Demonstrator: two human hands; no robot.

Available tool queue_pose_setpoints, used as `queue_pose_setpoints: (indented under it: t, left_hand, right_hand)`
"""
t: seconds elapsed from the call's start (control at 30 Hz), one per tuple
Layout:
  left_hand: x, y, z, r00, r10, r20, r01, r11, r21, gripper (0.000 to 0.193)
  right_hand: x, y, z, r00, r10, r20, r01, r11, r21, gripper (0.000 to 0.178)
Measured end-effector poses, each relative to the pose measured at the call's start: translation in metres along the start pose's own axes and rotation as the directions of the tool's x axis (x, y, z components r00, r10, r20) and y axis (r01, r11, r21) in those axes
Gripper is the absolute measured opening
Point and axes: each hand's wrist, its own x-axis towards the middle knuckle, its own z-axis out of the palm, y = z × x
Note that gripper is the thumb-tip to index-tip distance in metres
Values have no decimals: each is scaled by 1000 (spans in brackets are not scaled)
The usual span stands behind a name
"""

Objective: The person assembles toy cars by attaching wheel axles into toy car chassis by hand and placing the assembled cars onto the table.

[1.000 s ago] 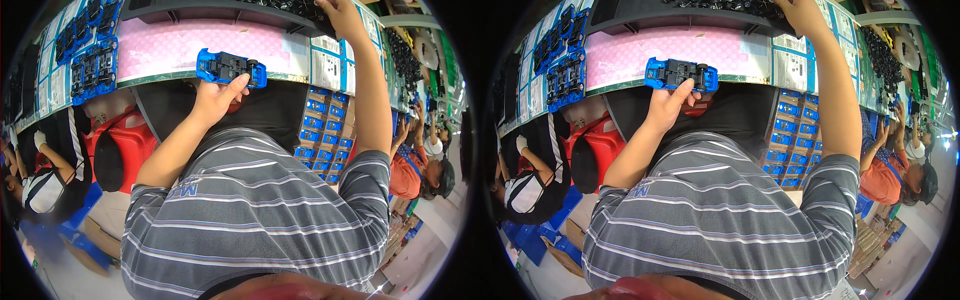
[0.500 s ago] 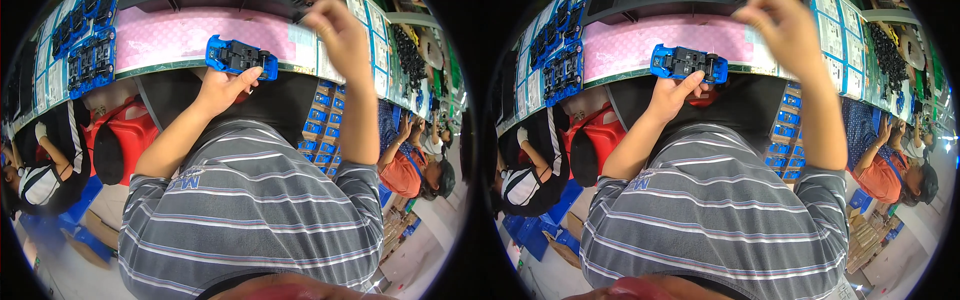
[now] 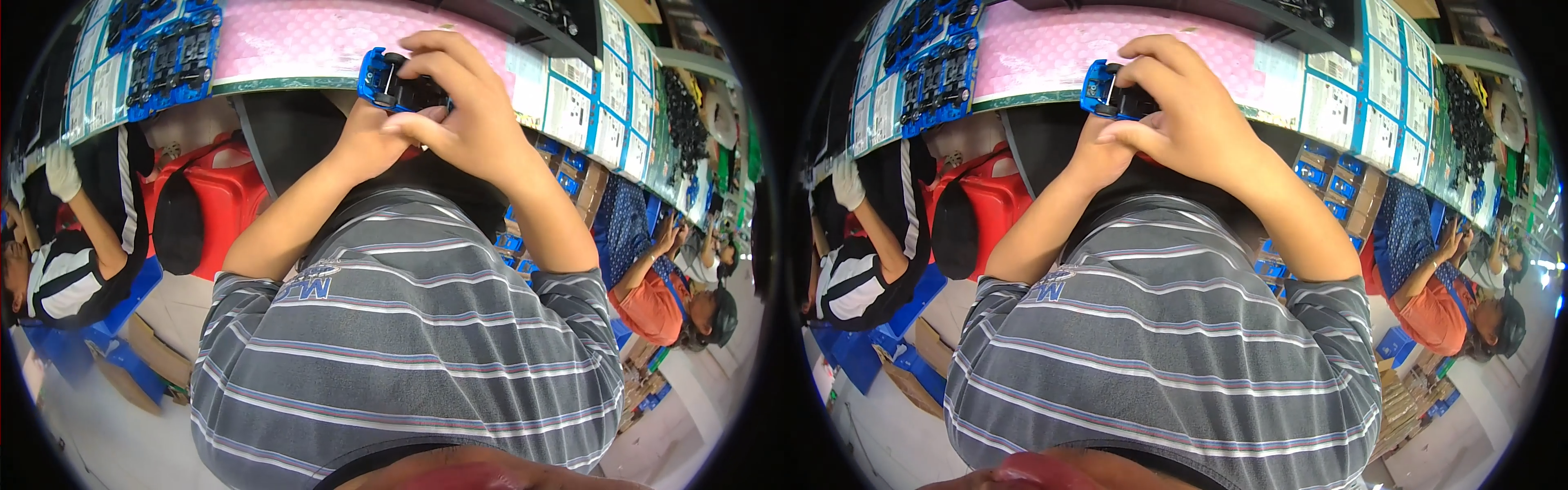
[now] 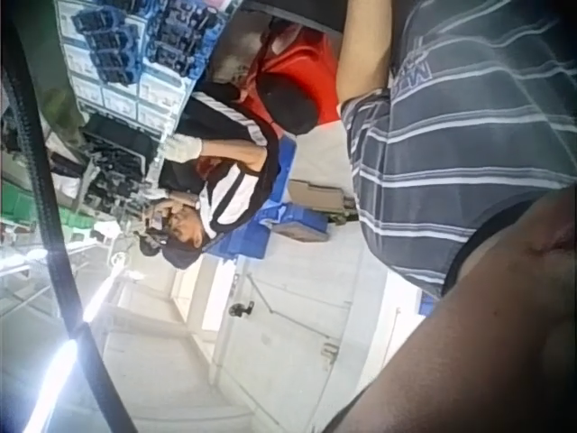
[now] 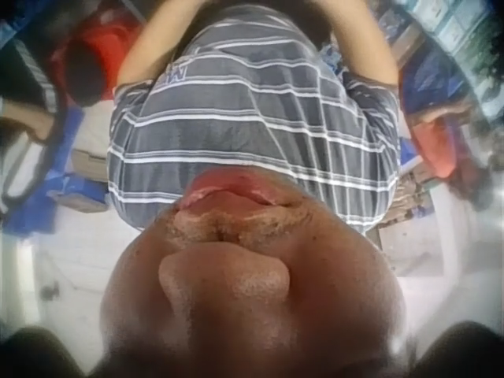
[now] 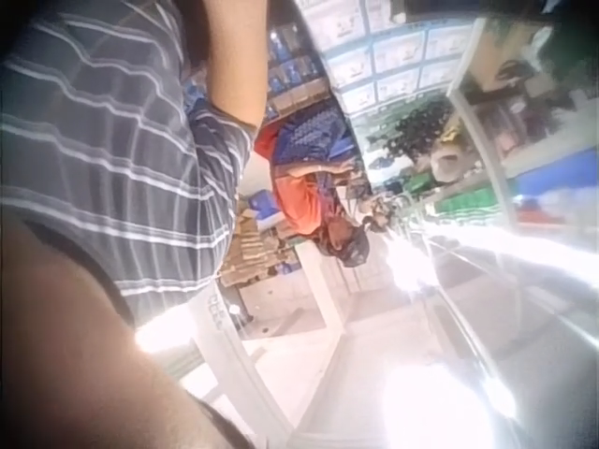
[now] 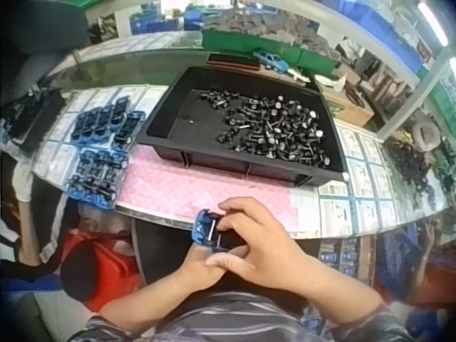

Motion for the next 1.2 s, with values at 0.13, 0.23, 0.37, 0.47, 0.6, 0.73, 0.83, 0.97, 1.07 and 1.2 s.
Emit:
queue_pose_setpoints:
  t: [0.13, 0.23, 0.37, 0.47, 0.6, 0.73, 0.83, 0.97, 1.07, 1.2]
  left_hand:
    - [-14, 13, -21, 997, 60, -46, -69, 969, -238, 35]
    - [-30, 32, -49, 972, 86, -217, -153, 937, -315, 35]
    - [-54, 57, -109, 934, 89, -346, -202, 930, -307, 46]
    - [-67, 76, -172, 880, 139, -453, -246, 951, -185, 40]
    - [-66, 115, -242, 711, 161, -684, -105, 987, 123, 35]
    - [-73, 137, -346, 613, 122, -780, 69, 976, 207, 33]
    - [-60, 140, -381, 629, 27, -777, 190, 964, 187, 34]
    - [-40, 134, -416, 622, -48, -781, 329, 922, 206, 43]
    - [-15, 129, -408, 684, -168, -709, 460, 855, 241, 46]
    - [8, 99, -411, 717, -126, -686, 410, 871, 269, 44]
  right_hand:
    - [-8, 27, -14, 998, -47, -50, 46, 999, -21, 30]
    - [-25, 66, -21, 981, 127, -143, -157, 964, -215, 14]
    - [-55, 113, -28, 951, 214, -224, -273, 921, -277, 11]
    - [-55, 106, -25, 961, 217, -173, -266, 900, -346, 11]
    - [-54, 113, -22, 958, 233, -166, -277, 896, -346, 10]
    - [-48, 110, -19, 958, 230, -170, -274, 910, -310, 10]
    - [-50, 111, -18, 951, 251, -180, -297, 901, -316, 10]
    - [-46, 109, -19, 963, 217, -160, -261, 894, -364, 9]
    - [-49, 111, -22, 961, 217, -171, -266, 893, -362, 9]
    - [-56, 113, -25, 949, 245, -198, -301, 893, -334, 8]
